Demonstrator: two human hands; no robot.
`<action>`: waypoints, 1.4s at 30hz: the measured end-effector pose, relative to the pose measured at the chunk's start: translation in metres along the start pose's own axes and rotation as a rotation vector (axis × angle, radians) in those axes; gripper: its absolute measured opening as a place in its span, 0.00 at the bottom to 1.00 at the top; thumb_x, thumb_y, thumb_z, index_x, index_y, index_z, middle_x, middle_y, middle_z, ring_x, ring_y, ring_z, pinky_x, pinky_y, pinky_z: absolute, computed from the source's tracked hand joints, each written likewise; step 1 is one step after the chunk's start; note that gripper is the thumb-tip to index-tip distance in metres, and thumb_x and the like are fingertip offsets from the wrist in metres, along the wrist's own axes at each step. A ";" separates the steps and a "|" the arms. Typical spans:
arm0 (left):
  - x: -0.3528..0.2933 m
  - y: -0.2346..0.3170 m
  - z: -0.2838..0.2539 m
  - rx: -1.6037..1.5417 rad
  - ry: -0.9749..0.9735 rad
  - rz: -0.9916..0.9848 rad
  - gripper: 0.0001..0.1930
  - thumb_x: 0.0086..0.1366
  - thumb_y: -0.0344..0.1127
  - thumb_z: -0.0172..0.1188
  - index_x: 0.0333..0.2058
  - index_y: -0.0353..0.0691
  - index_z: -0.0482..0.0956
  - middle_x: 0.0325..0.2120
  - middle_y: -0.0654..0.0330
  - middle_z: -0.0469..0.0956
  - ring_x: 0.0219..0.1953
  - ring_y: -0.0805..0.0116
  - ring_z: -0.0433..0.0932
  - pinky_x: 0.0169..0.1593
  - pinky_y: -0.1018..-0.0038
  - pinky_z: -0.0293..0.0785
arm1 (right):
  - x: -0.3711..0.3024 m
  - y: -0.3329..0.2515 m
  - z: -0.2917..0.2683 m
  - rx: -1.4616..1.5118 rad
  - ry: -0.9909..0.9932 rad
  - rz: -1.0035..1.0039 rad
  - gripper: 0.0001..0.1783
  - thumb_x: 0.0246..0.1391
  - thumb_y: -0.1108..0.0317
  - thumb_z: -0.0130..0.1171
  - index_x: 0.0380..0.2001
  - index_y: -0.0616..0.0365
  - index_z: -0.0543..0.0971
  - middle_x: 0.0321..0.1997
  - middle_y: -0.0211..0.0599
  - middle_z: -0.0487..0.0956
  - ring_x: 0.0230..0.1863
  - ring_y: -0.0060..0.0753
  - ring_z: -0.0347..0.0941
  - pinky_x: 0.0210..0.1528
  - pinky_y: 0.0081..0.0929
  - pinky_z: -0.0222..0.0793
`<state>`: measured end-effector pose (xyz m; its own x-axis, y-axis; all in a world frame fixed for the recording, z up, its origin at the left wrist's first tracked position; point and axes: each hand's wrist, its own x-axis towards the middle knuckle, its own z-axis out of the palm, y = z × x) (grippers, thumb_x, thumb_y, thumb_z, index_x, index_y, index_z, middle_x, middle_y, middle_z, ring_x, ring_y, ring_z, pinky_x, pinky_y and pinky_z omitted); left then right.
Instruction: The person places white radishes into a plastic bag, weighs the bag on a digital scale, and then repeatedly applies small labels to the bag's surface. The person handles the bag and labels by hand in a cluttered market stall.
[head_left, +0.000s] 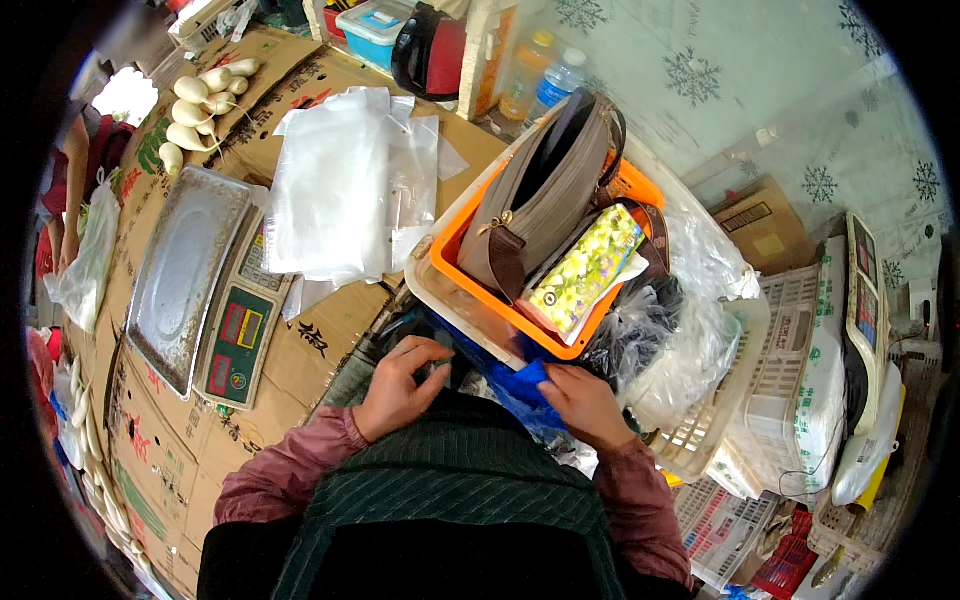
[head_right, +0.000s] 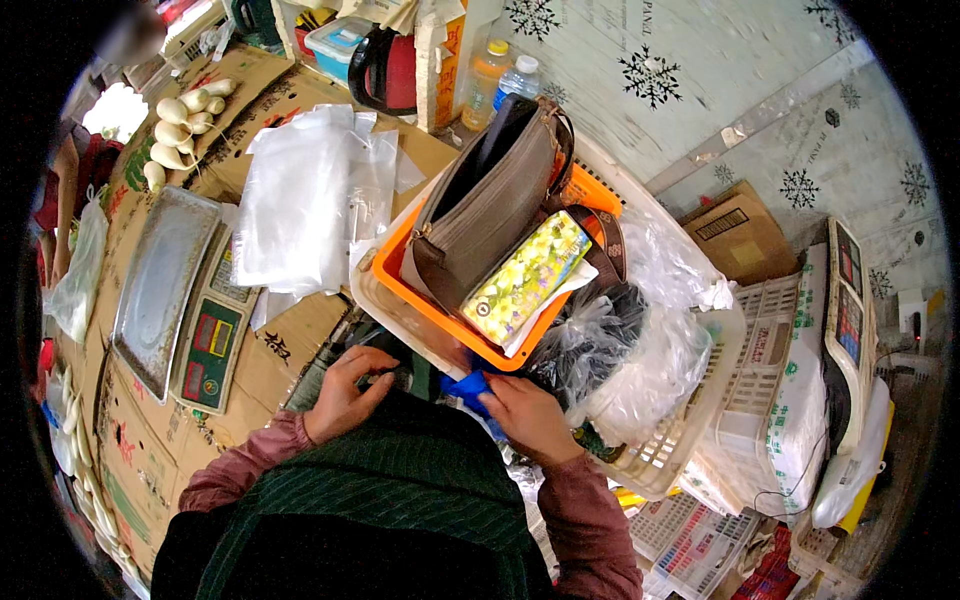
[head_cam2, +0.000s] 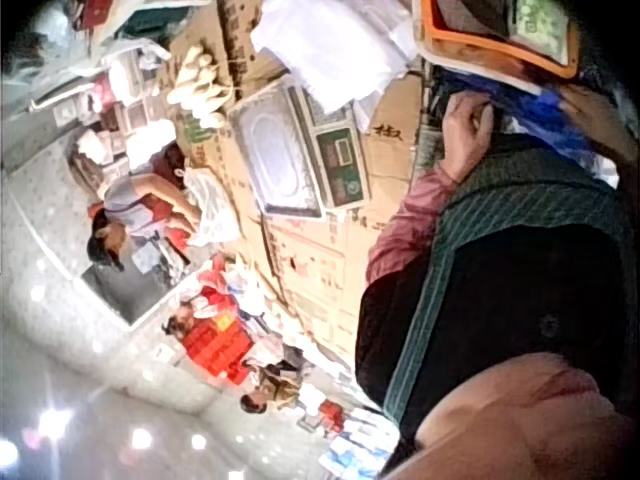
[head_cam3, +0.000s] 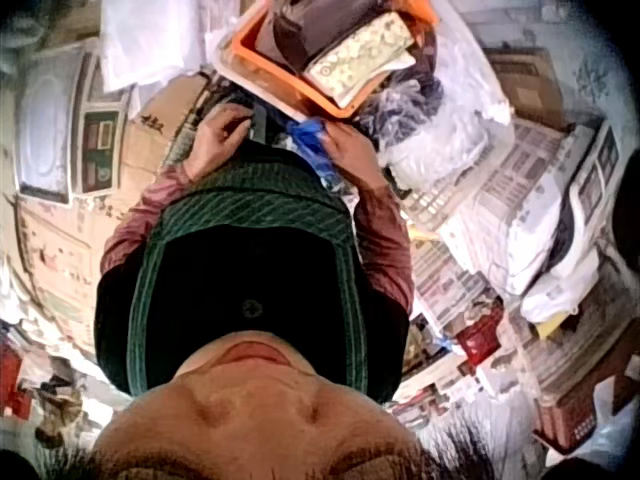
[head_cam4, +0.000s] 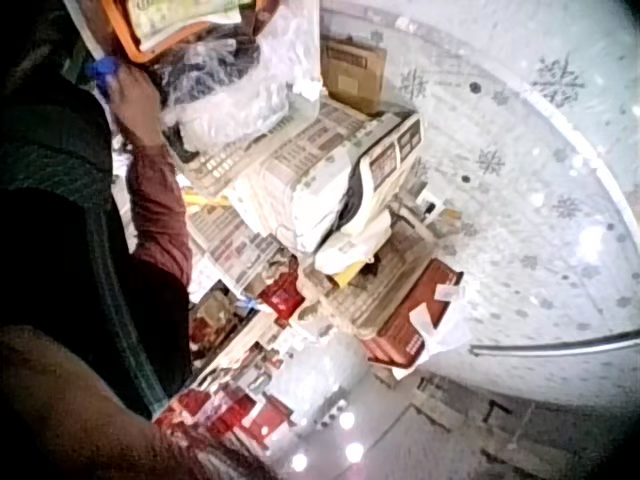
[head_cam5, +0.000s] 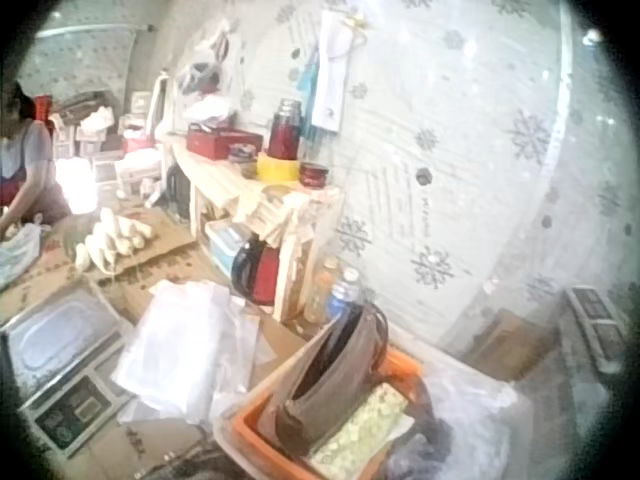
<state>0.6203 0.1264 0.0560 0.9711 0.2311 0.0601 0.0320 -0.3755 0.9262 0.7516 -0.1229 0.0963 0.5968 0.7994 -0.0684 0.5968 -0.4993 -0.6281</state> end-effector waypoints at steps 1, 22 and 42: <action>0.004 0.003 0.004 -0.120 -0.021 -0.085 0.10 0.59 0.27 0.59 0.40 0.34 0.77 0.37 0.55 0.75 0.39 0.67 0.75 0.40 0.73 0.73 | -0.001 0.007 -0.001 0.074 -0.008 0.028 0.16 0.54 0.61 0.58 0.41 0.62 0.76 0.41 0.47 0.78 0.41 0.46 0.75 0.43 0.33 0.72; 0.063 -0.045 -0.115 0.378 0.624 -0.054 0.16 0.56 0.33 0.62 0.43 0.33 0.76 0.34 0.50 0.77 0.34 0.60 0.76 0.36 0.69 0.73 | -0.016 -0.027 -0.052 -0.173 0.088 0.098 0.16 0.51 0.70 0.57 0.43 0.64 0.76 0.40 0.51 0.77 0.40 0.54 0.73 0.45 0.39 0.68; 0.173 -0.118 -0.131 -0.170 1.055 -0.342 0.38 0.42 0.37 0.71 0.51 0.30 0.64 0.39 0.41 0.76 0.42 0.48 0.77 0.47 0.63 0.72 | 0.005 -0.054 0.012 -0.108 0.304 0.141 0.09 0.49 0.75 0.57 0.36 0.65 0.78 0.34 0.49 0.76 0.37 0.50 0.73 0.42 0.36 0.69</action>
<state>0.7534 0.3277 0.0060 0.2287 0.9735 0.0032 0.1479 -0.0380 0.9883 0.7164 -0.0879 0.1203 0.8000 0.5923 0.0952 0.5407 -0.6432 -0.5422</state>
